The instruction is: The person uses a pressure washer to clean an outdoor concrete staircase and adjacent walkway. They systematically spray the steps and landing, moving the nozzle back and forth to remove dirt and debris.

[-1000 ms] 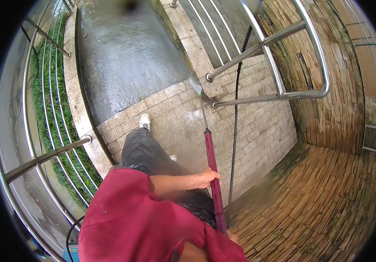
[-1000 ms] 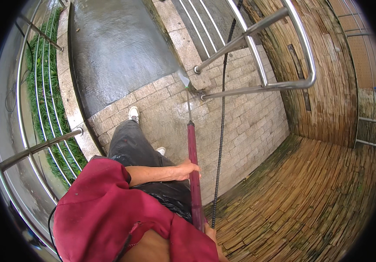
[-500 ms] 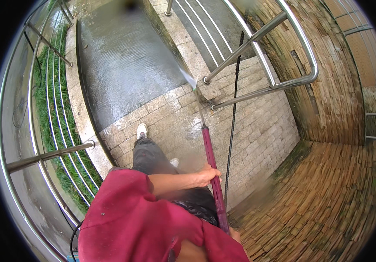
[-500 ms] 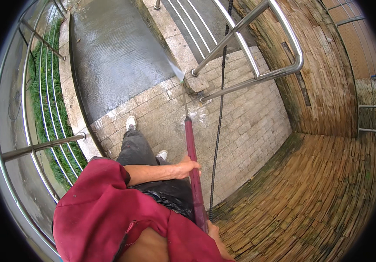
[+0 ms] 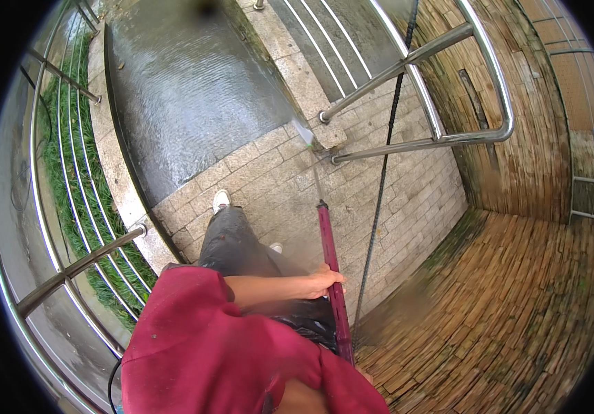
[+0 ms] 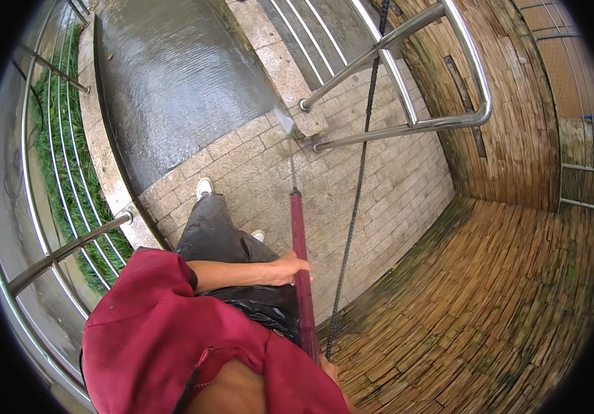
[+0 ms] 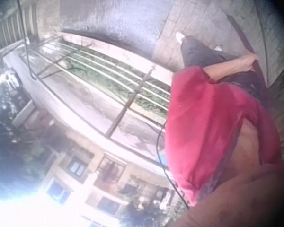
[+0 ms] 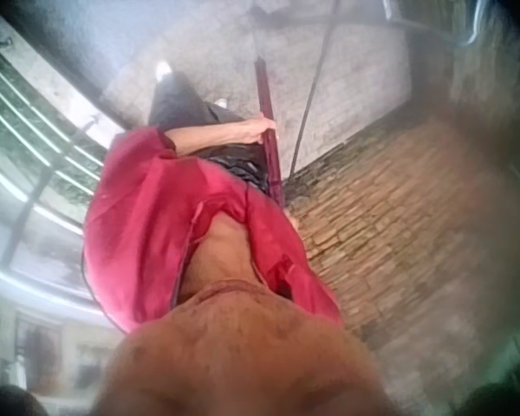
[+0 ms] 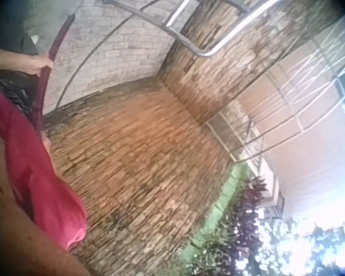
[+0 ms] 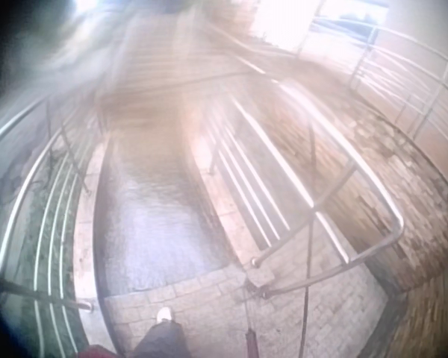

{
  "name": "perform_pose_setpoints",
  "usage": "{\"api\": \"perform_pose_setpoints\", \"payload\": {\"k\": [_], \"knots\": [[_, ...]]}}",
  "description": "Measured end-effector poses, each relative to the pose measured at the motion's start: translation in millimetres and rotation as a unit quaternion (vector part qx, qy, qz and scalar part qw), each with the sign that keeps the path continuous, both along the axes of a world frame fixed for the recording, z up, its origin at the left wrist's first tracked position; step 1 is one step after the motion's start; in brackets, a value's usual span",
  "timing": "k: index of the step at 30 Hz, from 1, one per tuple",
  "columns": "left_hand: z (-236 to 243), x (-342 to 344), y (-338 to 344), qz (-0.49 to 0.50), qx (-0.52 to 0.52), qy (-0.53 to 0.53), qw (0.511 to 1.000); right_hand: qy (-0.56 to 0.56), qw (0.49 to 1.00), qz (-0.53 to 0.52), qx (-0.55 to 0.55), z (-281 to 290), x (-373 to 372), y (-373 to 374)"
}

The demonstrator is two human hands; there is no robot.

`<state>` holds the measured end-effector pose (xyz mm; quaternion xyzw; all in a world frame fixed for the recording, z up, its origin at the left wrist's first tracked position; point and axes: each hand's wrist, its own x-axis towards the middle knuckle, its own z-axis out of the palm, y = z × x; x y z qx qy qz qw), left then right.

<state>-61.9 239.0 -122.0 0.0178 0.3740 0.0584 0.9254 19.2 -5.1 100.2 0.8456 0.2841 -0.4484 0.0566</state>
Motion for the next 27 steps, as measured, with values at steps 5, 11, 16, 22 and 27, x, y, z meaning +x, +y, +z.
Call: {"api": "perform_pose_setpoints", "payload": {"k": [5,11,16,22,27], "knots": [[-4,3,-7,0.027,0.011,0.06,0.998,0.024,0.999,0.007,0.022,-15,17,-20],[-36,26,3,-0.037,-0.052,-0.009,0.998,-0.003,1.0,-0.003,-0.022,-26,33,9],[-58,15,54,0.091,-0.014,0.048,0.995,0.082,0.985,0.076,0.128,-39,32,83],[-45,-5,113,0.16,0.054,-0.004,0.986,0.116,0.961,0.127,0.216,-50,27,136],[-24,-10,121,0.204,0.067,0.048,0.976,0.093,0.97,0.15,0.17,-38,27,156]]}}
